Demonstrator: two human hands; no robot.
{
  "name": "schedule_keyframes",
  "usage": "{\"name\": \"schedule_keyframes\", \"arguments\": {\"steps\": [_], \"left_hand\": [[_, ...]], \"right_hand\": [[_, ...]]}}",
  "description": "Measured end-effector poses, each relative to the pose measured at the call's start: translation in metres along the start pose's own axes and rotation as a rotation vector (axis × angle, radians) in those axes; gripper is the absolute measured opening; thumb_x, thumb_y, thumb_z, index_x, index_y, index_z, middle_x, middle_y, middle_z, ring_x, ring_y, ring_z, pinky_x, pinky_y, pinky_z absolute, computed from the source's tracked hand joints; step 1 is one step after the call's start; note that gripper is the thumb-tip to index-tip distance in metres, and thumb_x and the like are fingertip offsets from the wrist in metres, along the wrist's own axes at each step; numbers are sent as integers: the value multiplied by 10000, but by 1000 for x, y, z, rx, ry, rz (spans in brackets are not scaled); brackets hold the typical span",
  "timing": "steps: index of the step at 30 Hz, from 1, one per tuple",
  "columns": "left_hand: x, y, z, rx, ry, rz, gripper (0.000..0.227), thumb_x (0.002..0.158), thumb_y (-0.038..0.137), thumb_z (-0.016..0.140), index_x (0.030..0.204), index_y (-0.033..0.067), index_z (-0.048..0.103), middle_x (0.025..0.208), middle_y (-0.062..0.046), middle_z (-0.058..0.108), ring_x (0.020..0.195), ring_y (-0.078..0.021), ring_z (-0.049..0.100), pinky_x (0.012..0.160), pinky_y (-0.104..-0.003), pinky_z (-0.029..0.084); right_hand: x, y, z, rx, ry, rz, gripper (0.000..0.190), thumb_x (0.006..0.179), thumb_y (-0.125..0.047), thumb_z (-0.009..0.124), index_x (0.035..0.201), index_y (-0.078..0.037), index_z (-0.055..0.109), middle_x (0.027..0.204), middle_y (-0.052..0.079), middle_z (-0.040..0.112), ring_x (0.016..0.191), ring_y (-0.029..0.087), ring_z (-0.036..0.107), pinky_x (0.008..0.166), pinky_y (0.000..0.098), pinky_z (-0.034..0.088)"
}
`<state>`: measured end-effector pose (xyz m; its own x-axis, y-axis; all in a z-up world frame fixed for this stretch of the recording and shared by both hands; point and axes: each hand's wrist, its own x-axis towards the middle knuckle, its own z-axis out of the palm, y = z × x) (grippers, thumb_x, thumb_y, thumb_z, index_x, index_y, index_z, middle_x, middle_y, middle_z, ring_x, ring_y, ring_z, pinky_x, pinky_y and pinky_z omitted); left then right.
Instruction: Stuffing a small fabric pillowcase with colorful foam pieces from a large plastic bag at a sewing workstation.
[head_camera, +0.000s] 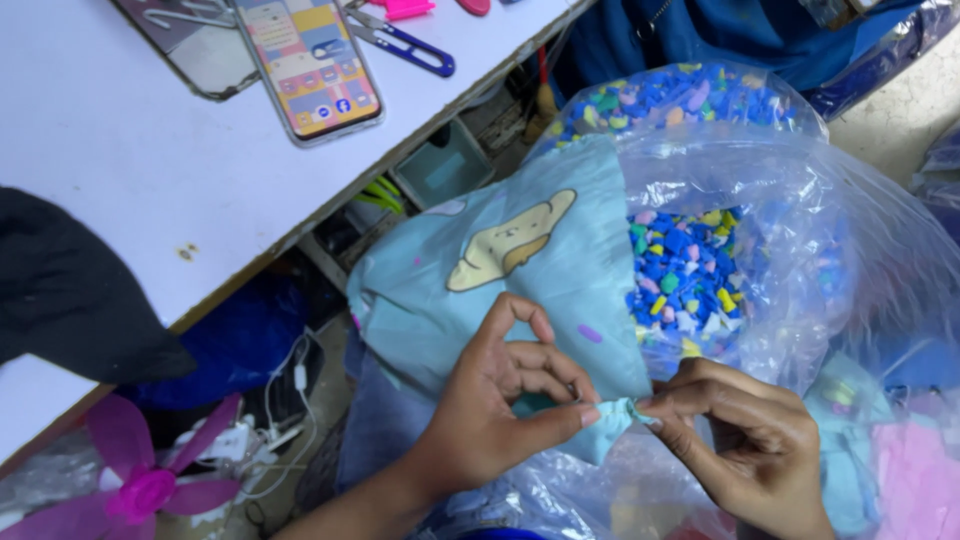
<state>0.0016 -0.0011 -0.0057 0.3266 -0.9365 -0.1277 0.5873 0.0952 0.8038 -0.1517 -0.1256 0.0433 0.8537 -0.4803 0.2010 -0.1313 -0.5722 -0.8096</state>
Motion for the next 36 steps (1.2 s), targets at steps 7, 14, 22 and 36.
{"name": "schedule_keyframes", "arguments": {"steps": [7, 14, 22, 36], "left_hand": [[-6, 7, -3, 36, 26, -20, 459, 725, 45, 717, 951, 124, 326, 800, -140, 691, 639, -135, 627, 660, -260, 519], [-10, 10, -6, 26, 27, 20, 450, 731, 41, 710, 943, 120, 321, 793, -141, 686, 635, -137, 620, 657, -257, 521], [-18, 12, -9, 39, 87, 127, 432, 739, 13, 694, 937, 110, 322, 790, -118, 682, 660, -133, 632, 672, -251, 535], [-44, 8, -3, 454, 402, 410, 319, 870, 149, 597, 1051, 128, 335, 874, 42, 658, 850, -124, 687, 844, -251, 486]], "right_hand": [[4, -14, 5, -119, 0, 15, 81, 761, -87, 636, 772, -30, 693, 643, 70, 629, 549, 160, 589, 571, 257, 483], [6, -25, 10, -159, -25, -40, 65, 764, -69, 629, 770, -34, 684, 654, 69, 627, 568, 137, 612, 653, 230, 541], [15, -48, 25, -272, -7, -115, 25, 735, -19, 641, 731, 5, 641, 579, 84, 511, 528, 150, 547, 794, 271, 589], [-20, 27, 37, -551, -66, -355, 165, 1062, 289, 654, 1148, 150, 671, 1199, 397, 670, 995, 375, 649, 893, 404, 475]]}}
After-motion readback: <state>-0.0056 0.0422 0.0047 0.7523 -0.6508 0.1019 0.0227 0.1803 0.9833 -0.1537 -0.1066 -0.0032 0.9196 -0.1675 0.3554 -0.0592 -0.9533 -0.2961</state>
